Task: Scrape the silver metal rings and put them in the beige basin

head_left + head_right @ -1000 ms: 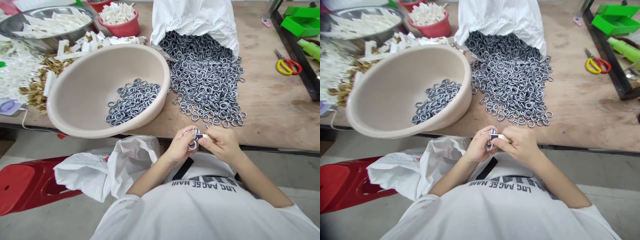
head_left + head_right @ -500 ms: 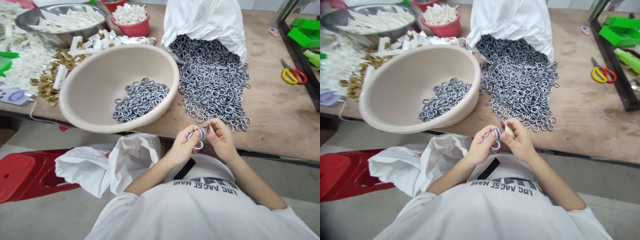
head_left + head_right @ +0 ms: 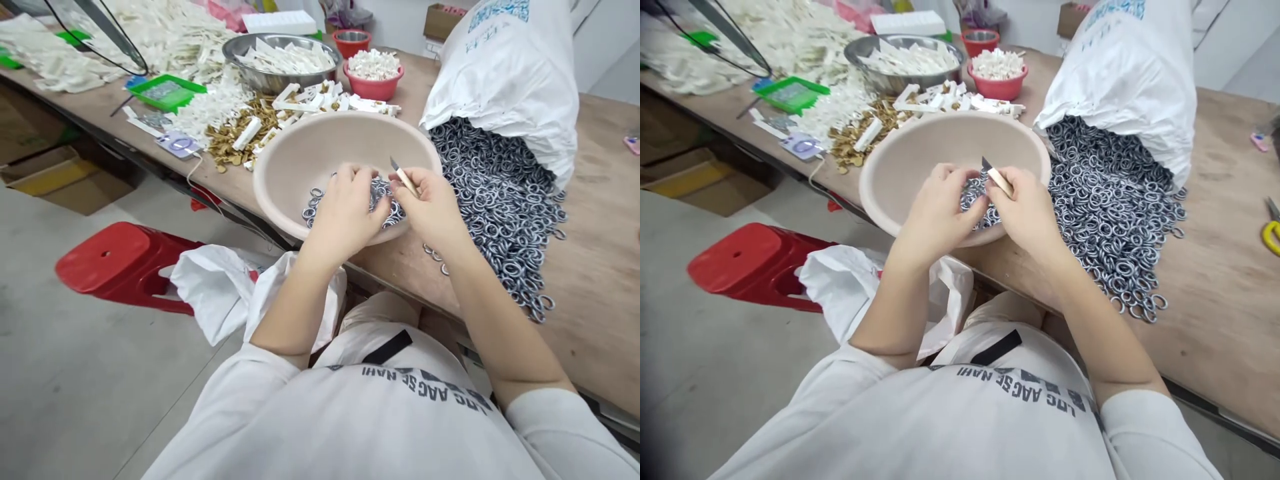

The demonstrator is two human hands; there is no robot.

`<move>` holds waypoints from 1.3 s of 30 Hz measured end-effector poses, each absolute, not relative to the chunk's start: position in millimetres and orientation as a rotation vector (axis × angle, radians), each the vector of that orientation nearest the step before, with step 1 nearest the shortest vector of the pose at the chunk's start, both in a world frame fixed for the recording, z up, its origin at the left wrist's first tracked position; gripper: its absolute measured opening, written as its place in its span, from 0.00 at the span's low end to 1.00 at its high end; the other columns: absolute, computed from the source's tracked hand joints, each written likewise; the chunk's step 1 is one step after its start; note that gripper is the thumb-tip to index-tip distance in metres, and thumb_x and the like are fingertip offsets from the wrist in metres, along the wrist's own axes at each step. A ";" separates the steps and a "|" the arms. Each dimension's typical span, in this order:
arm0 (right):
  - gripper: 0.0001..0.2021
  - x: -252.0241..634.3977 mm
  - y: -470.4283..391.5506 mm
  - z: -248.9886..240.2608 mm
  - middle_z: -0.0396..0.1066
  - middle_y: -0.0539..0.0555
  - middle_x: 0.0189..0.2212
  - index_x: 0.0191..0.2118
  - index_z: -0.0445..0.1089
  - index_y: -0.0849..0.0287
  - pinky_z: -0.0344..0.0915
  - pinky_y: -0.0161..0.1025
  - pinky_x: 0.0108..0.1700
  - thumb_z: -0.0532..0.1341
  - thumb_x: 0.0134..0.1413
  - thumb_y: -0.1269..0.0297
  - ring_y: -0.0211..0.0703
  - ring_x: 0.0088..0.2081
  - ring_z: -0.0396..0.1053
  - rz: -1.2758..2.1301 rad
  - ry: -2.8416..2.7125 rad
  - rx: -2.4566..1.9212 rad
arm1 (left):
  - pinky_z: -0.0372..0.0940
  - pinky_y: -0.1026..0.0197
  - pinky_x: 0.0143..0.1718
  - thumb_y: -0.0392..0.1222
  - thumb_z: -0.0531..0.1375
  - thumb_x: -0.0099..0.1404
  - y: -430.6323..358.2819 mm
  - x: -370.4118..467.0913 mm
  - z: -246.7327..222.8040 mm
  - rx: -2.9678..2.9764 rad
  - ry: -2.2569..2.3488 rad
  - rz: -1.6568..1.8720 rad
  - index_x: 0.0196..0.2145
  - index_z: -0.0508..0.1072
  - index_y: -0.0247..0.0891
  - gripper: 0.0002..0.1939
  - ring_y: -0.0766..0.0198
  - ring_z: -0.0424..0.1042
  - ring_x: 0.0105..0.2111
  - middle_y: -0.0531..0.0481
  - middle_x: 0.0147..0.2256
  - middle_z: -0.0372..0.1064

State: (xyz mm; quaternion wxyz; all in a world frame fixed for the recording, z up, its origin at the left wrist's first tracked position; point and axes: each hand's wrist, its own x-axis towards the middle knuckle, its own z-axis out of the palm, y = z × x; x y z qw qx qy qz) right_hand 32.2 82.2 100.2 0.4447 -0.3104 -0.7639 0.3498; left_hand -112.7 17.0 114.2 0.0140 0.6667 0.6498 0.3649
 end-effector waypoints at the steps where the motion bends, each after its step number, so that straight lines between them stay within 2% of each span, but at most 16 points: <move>1: 0.10 32.1 85.3 98.7 0.71 0.52 0.35 0.40 0.75 0.55 0.66 0.45 0.47 0.62 0.61 0.56 0.45 0.41 0.69 0.832 -1.896 -0.792 | 0.60 0.47 0.57 0.47 0.55 0.68 16.9 -117.8 113.4 2.124 2.038 1.060 0.48 0.71 0.35 0.16 0.51 0.66 0.53 0.39 0.50 0.67; 3: 0.09 38.2 85.0 94.3 0.72 0.53 0.36 0.41 0.76 0.55 0.66 0.44 0.47 0.63 0.60 0.56 0.45 0.42 0.69 0.795 -1.853 -0.822 | 0.58 0.46 0.59 0.49 0.53 0.70 12.4 -120.7 111.7 2.172 2.008 1.020 0.46 0.72 0.34 0.17 0.51 0.66 0.54 0.39 0.50 0.69; 6: 0.10 64.4 76.4 84.1 0.73 0.52 0.38 0.43 0.75 0.53 0.66 0.43 0.46 0.62 0.61 0.55 0.44 0.42 0.70 0.804 -1.730 -0.872 | 0.56 0.44 0.60 0.47 0.49 0.72 -1.9 -105.6 106.9 2.163 1.868 1.242 0.41 0.73 0.36 0.16 0.53 0.67 0.52 0.43 0.46 0.72; 8: 0.10 90.9 69.7 72.9 0.74 0.52 0.38 0.43 0.75 0.53 0.66 0.42 0.44 0.63 0.60 0.55 0.43 0.40 0.70 0.794 -1.619 -0.953 | 0.56 0.45 0.60 0.44 0.50 0.72 -10.0 -83.9 96.2 2.200 1.631 1.347 0.41 0.73 0.39 0.14 0.54 0.67 0.51 0.44 0.46 0.72; 11: 0.10 132.5 57.9 50.1 0.73 0.51 0.35 0.42 0.75 0.54 0.65 0.39 0.39 0.63 0.60 0.56 0.41 0.36 0.69 0.805 -1.445 -1.095 | 0.58 0.48 0.59 0.42 0.51 0.71 -5.6 -44.2 63.6 2.333 1.192 1.083 0.45 0.73 0.38 0.13 0.54 0.68 0.51 0.41 0.47 0.73; 13: 0.10 154.0 47.4 34.7 0.73 0.51 0.34 0.43 0.75 0.55 0.64 0.38 0.37 0.64 0.59 0.56 0.39 0.34 0.67 0.841 -1.367 -1.166 | 0.59 0.46 0.59 0.40 0.51 0.71 10.3 -21.5 36.1 2.337 1.277 0.907 0.50 0.72 0.35 0.15 0.49 0.64 0.57 0.34 0.54 0.68; 15: 0.11 168.0 35.4 21.8 0.72 0.50 0.34 0.43 0.75 0.56 0.63 0.37 0.36 0.64 0.58 0.56 0.38 0.33 0.66 0.842 -1.344 -1.232 | 0.58 0.41 0.60 0.38 0.53 0.70 30.1 -7.5 12.1 2.317 1.505 0.729 0.57 0.67 0.31 0.20 0.43 0.56 0.64 0.28 0.63 0.58; 17: 0.13 176.2 24.4 11.4 0.72 0.50 0.34 0.44 0.75 0.57 0.61 0.37 0.35 0.64 0.58 0.56 0.38 0.31 0.65 0.809 -1.367 -1.300 | 0.58 0.42 0.59 0.35 0.52 0.70 46.1 -2.7 -3.2 2.347 1.603 0.602 0.60 0.65 0.30 0.22 0.42 0.56 0.64 0.27 0.64 0.56; 22: 0.13 186.4 13.2 -8.8 0.74 0.51 0.34 0.43 0.75 0.59 0.60 0.36 0.34 0.63 0.58 0.56 0.39 0.32 0.65 0.733 -1.422 -1.370 | 0.63 0.52 0.54 0.32 0.51 0.69 57.2 -10.3 -7.3 2.389 1.534 0.658 0.50 0.74 0.35 0.17 0.52 0.70 0.52 0.37 0.51 0.73; 27: 0.13 192.7 10.7 -14.2 0.71 0.50 0.32 0.43 0.75 0.59 0.60 0.36 0.35 0.63 0.58 0.55 0.39 0.32 0.64 0.759 -1.423 -1.379 | 0.63 0.55 0.49 0.42 0.58 0.68 50.5 -7.9 -0.8 2.109 1.482 1.021 0.44 0.79 0.39 0.11 0.55 0.72 0.45 0.43 0.42 0.78; 29: 0.14 192.6 8.0 -11.0 0.71 0.49 0.31 0.44 0.74 0.58 0.60 0.35 0.34 0.63 0.58 0.55 0.38 0.31 0.63 0.838 -1.397 -1.347 | 0.64 0.58 0.43 0.47 0.61 0.66 43.6 0.5 1.8 1.837 1.334 1.166 0.40 0.79 0.38 0.12 0.58 0.73 0.38 0.45 0.37 0.78; 32: 0.14 188.4 4.9 -5.5 0.71 0.50 0.34 0.45 0.73 0.57 0.61 0.35 0.34 0.64 0.58 0.54 0.37 0.31 0.64 0.990 -1.338 -1.237 | 0.63 0.63 0.35 0.51 0.63 0.63 29.2 18.2 6.4 1.470 1.106 1.206 0.35 0.79 0.35 0.15 0.64 0.70 0.30 0.48 0.31 0.75; 36: 0.11 179.6 2.1 -4.5 0.69 0.48 0.30 0.36 0.71 0.57 0.62 0.35 0.35 0.65 0.58 0.54 0.36 0.30 0.63 1.038 -1.243 -1.139 | 0.62 0.66 0.31 0.52 0.65 0.61 11.6 39.1 10.4 1.158 0.975 1.195 0.33 0.74 0.35 0.16 0.70 0.66 0.27 0.52 0.28 0.71; 39: 0.12 176.7 -1.8 -4.5 0.66 0.46 0.27 0.32 0.69 0.57 0.61 0.35 0.34 0.67 0.55 0.55 0.36 0.29 0.62 1.020 -1.256 -1.136 | 0.58 0.69 0.24 0.56 0.65 0.60 4.6 46.1 10.8 0.875 0.917 1.222 0.31 0.69 0.37 0.18 0.73 0.59 0.22 0.55 0.27 0.66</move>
